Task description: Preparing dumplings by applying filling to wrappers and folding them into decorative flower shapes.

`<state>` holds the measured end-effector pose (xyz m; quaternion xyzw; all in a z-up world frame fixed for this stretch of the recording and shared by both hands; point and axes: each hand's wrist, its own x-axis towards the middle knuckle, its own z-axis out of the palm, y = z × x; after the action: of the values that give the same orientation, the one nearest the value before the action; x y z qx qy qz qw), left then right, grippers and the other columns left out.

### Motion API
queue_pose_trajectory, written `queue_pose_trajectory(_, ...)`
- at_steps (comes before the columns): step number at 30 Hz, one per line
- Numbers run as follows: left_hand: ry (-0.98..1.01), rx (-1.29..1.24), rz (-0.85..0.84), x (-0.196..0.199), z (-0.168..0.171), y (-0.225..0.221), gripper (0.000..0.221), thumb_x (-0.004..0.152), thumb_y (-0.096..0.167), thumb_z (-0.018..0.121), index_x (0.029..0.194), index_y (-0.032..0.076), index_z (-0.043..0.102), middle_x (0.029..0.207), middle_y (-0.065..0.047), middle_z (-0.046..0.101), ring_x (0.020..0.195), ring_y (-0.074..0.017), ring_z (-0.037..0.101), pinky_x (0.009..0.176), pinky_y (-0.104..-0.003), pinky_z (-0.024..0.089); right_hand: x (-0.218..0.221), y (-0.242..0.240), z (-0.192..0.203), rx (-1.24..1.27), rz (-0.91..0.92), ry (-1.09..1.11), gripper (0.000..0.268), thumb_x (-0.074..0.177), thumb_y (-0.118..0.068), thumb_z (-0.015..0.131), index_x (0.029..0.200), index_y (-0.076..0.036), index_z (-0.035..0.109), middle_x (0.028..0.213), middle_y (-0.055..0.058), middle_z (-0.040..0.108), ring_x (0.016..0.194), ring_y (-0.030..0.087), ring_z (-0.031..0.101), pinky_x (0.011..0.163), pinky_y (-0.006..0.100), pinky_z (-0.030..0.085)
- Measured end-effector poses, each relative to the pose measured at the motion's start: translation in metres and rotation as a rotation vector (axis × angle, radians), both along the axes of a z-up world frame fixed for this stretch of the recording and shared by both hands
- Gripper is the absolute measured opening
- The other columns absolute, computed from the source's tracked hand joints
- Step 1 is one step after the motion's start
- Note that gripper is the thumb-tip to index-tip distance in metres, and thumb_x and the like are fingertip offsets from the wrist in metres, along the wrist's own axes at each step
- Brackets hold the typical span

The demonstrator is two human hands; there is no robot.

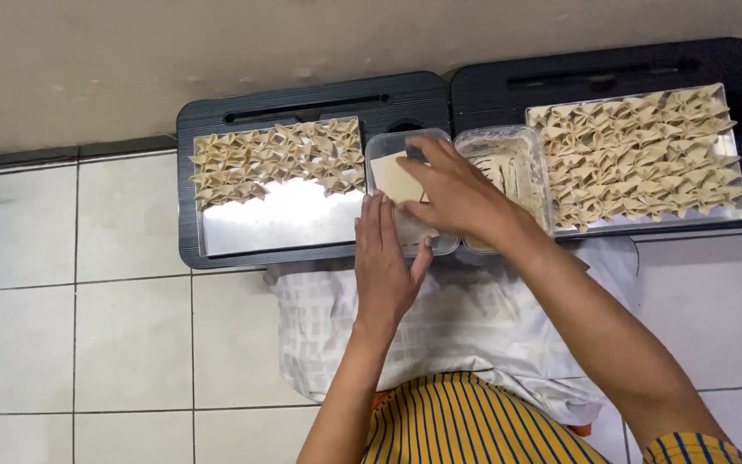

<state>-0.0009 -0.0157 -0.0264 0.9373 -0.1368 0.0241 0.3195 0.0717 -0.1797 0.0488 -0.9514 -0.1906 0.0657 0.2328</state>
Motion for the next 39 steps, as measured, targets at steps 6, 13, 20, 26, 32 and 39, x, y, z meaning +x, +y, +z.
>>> queue_pose_trajectory(6,0.039,-0.029,0.001,0.001,0.005,0.000,0.081,0.098,0.044,0.058,0.157,-0.002,0.026,0.162,-0.025,0.031,0.155,-0.0399,0.026,0.126,-0.054,0.022,0.015,0.004,-0.038,-0.110,-0.033,-0.073,0.071,0.076,-0.031,0.086,0.137,-0.003,0.062,0.126,0.020,0.061,0.123,0.040,0.054,0.099,0.051,0.051)
queue_pose_trajectory(13,0.039,-0.076,-0.008,0.002,0.001,0.000,0.082,0.099,0.043,0.059,0.158,-0.002,0.023,0.161,-0.026,0.030,0.155,-0.0404,0.025,0.127,-0.054,0.021,0.031,0.006,-0.030,-0.134,-0.077,0.045,0.060,0.070,-0.034,0.089,0.120,-0.009,0.069,0.113,0.013,0.059,0.116,0.035,0.054,0.096,0.054,0.049)
queue_pose_trajectory(20,0.054,-0.074,0.000,0.002,0.000,0.000,0.082,0.099,0.043,0.059,0.159,-0.001,0.022,0.164,-0.024,0.027,0.156,-0.0389,0.023,0.127,-0.053,0.020,0.031,0.005,-0.022,-0.087,-0.082,0.059,0.048,0.074,-0.025,0.087,0.110,-0.004,0.064,0.108,0.017,0.059,0.110,0.040,0.061,0.087,0.054,0.052)
queue_pose_trajectory(26,0.028,-0.096,0.006,0.002,0.002,-0.001,0.082,0.099,0.042,0.061,0.158,-0.001,0.025,0.161,-0.025,0.031,0.155,-0.0405,0.026,0.126,-0.054,0.023,0.021,0.001,-0.008,-0.028,-0.073,-0.016,0.018,0.087,-0.016,0.075,0.099,-0.006,0.065,0.095,0.015,0.063,0.101,0.041,0.066,0.082,0.053,0.054)
queue_pose_trajectory(32,0.018,-0.097,0.009,0.001,0.006,-0.001,0.081,0.098,0.041,0.062,0.157,-0.003,0.027,0.161,-0.027,0.033,0.154,-0.0419,0.027,0.125,-0.055,0.024,0.011,-0.009,0.001,-0.016,-0.127,-0.118,0.010,0.095,-0.017,0.069,0.097,-0.011,0.077,0.086,0.011,0.072,0.085,0.035,0.072,0.074,0.049,0.057)
queue_pose_trajectory(39,0.031,-0.092,0.004,0.001,0.007,0.000,0.080,0.098,0.038,0.062,0.156,-0.005,0.028,0.160,-0.027,0.034,0.154,-0.0426,0.027,0.125,-0.056,0.023,0.008,-0.015,-0.015,-0.032,-0.136,-0.182,0.018,0.095,-0.018,0.067,0.108,-0.011,0.078,0.099,0.012,0.076,0.093,0.035,0.073,0.079,0.048,0.058)
